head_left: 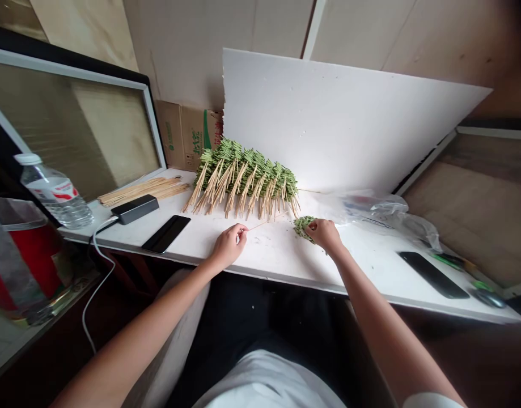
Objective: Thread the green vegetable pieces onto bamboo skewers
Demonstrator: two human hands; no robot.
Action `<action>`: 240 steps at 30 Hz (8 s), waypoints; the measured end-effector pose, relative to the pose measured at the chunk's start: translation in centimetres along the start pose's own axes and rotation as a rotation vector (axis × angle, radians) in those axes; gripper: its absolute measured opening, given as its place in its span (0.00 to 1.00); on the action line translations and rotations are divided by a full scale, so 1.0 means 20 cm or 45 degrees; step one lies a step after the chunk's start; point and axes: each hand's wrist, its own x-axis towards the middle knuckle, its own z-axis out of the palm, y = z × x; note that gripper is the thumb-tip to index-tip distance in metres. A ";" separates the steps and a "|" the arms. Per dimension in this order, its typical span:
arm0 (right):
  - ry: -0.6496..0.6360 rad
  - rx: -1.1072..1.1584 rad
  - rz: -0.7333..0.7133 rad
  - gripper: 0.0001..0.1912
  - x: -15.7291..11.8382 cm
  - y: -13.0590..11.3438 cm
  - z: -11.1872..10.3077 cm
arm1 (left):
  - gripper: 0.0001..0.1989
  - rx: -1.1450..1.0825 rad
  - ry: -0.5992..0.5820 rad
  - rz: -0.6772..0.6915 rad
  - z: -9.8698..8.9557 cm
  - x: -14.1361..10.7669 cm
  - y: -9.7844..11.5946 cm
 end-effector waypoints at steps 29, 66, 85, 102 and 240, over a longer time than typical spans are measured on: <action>-0.180 2.291 0.236 0.17 -0.50 0.02 0.04 | 0.08 -0.157 -0.074 0.364 0.09 -0.13 0.18; 0.040 2.021 0.238 0.16 -0.50 0.05 0.04 | 0.07 -0.165 -0.046 0.480 0.09 -0.11 0.16; 0.182 1.974 0.189 0.19 -0.56 -0.07 0.07 | 0.09 -0.219 0.010 0.438 0.11 -0.12 0.13; 0.167 1.767 -0.003 0.20 -0.64 -0.27 0.13 | 0.10 -0.253 -0.053 0.467 0.12 -0.13 0.15; 0.047 1.932 0.178 0.17 -0.47 0.01 0.00 | 0.11 -0.181 -0.134 0.410 0.13 -0.12 0.12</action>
